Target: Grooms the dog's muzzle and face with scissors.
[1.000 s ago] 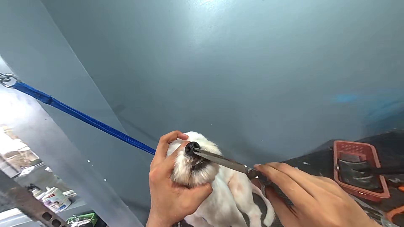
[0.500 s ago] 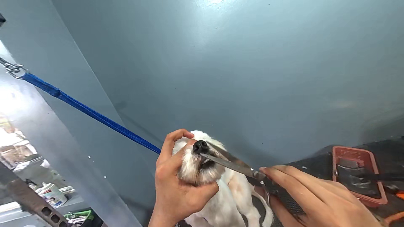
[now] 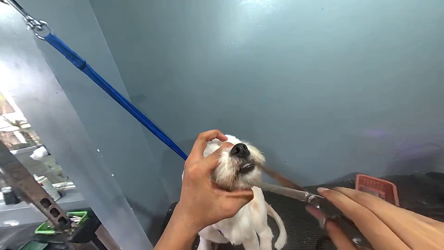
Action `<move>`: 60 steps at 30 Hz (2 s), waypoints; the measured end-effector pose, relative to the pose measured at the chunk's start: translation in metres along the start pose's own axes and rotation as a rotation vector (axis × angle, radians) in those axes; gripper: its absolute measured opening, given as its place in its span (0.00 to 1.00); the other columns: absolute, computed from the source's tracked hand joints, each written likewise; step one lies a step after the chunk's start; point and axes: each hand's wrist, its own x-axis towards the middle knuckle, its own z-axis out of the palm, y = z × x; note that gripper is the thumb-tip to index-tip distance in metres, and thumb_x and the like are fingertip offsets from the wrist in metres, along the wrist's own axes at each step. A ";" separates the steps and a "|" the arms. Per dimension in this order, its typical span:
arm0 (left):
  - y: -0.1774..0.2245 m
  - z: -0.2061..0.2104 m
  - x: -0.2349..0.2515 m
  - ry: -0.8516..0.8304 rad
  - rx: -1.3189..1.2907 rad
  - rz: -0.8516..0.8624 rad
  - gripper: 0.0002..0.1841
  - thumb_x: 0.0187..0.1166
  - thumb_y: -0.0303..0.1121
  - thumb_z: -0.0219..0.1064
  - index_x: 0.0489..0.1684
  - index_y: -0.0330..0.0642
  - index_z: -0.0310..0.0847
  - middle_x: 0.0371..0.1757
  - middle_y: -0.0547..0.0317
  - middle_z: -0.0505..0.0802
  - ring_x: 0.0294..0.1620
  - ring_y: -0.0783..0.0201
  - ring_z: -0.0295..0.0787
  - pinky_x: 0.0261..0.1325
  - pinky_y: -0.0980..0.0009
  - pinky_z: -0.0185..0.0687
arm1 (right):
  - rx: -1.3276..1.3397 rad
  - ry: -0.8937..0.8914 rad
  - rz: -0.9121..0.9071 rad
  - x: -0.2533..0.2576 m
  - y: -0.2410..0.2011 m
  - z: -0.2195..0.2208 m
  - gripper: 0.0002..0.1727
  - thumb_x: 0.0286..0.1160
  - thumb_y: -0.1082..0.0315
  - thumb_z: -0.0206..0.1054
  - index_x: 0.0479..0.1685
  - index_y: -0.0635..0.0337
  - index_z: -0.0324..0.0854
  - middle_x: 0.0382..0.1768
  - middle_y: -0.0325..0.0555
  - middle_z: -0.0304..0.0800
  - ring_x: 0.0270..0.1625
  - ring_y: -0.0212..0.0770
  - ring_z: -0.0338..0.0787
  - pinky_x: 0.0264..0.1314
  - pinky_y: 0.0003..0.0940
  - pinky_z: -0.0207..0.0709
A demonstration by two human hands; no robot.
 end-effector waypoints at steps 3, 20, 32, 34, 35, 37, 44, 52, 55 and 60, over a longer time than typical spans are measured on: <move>0.001 0.001 0.001 -0.001 0.021 -0.012 0.27 0.45 0.46 0.86 0.49 0.51 0.93 0.67 0.62 0.83 0.60 0.74 0.85 0.54 0.75 0.90 | -0.049 -0.019 -0.028 -0.001 0.005 -0.008 0.17 0.82 0.62 0.66 0.61 0.63 0.83 0.44 0.57 0.92 0.38 0.51 0.93 0.34 0.39 0.83; 0.000 0.000 0.000 -0.016 0.060 -0.023 0.24 0.47 0.48 0.84 0.47 0.54 0.94 0.68 0.63 0.83 0.66 0.70 0.82 0.59 0.70 0.87 | -0.291 0.021 -0.059 0.015 0.014 -0.040 0.14 0.79 0.68 0.64 0.57 0.63 0.87 0.41 0.57 0.94 0.40 0.53 0.93 0.42 0.42 0.83; 0.001 -0.001 0.000 -0.011 0.054 -0.005 0.25 0.47 0.48 0.83 0.48 0.51 0.94 0.67 0.60 0.84 0.66 0.69 0.83 0.60 0.72 0.87 | -0.312 0.089 -0.109 0.023 0.020 -0.040 0.14 0.80 0.69 0.62 0.59 0.65 0.85 0.40 0.59 0.92 0.36 0.56 0.92 0.38 0.46 0.83; 0.002 -0.001 0.000 -0.011 0.053 -0.006 0.25 0.47 0.47 0.83 0.48 0.51 0.94 0.67 0.61 0.84 0.65 0.70 0.83 0.59 0.73 0.87 | -0.313 0.101 -0.114 0.024 0.019 -0.037 0.15 0.80 0.69 0.62 0.59 0.65 0.85 0.40 0.60 0.92 0.36 0.57 0.92 0.38 0.46 0.84; 0.003 -0.001 0.000 -0.012 0.053 -0.006 0.25 0.47 0.48 0.83 0.48 0.51 0.94 0.67 0.61 0.84 0.66 0.70 0.83 0.59 0.73 0.87 | -0.308 0.095 -0.115 0.025 0.019 -0.037 0.15 0.80 0.69 0.62 0.60 0.65 0.84 0.41 0.60 0.92 0.36 0.56 0.92 0.38 0.46 0.84; 0.003 -0.002 -0.001 -0.015 0.056 -0.006 0.26 0.47 0.48 0.83 0.48 0.51 0.94 0.68 0.60 0.84 0.66 0.70 0.82 0.60 0.72 0.87 | -0.292 0.095 -0.115 0.025 0.018 -0.035 0.16 0.80 0.68 0.62 0.61 0.65 0.83 0.41 0.60 0.92 0.37 0.56 0.92 0.38 0.46 0.83; 0.001 -0.003 0.000 -0.031 0.069 0.001 0.27 0.47 0.50 0.83 0.50 0.52 0.94 0.68 0.60 0.83 0.67 0.68 0.81 0.62 0.70 0.86 | -0.202 0.101 -0.086 0.021 0.017 -0.031 0.17 0.79 0.63 0.62 0.60 0.62 0.83 0.43 0.59 0.92 0.40 0.53 0.92 0.38 0.42 0.82; 0.002 -0.002 0.002 -0.037 0.090 -0.023 0.25 0.47 0.50 0.83 0.47 0.53 0.95 0.68 0.61 0.84 0.66 0.69 0.82 0.60 0.71 0.87 | -0.245 0.032 -0.127 0.011 0.017 -0.026 0.17 0.79 0.63 0.62 0.61 0.62 0.83 0.42 0.57 0.92 0.35 0.52 0.91 0.33 0.42 0.79; 0.002 -0.001 0.003 -0.039 0.083 -0.028 0.25 0.47 0.50 0.82 0.47 0.54 0.95 0.67 0.62 0.84 0.66 0.69 0.82 0.59 0.71 0.87 | -0.259 0.035 -0.142 0.012 0.018 -0.028 0.17 0.80 0.66 0.62 0.63 0.63 0.83 0.42 0.57 0.92 0.36 0.53 0.91 0.36 0.42 0.81; 0.002 -0.002 0.002 -0.045 0.094 -0.024 0.26 0.48 0.51 0.82 0.49 0.54 0.95 0.68 0.61 0.84 0.66 0.69 0.82 0.60 0.70 0.86 | -0.278 0.102 -0.136 0.016 0.027 -0.031 0.16 0.80 0.69 0.61 0.61 0.64 0.84 0.40 0.60 0.92 0.35 0.55 0.91 0.37 0.46 0.83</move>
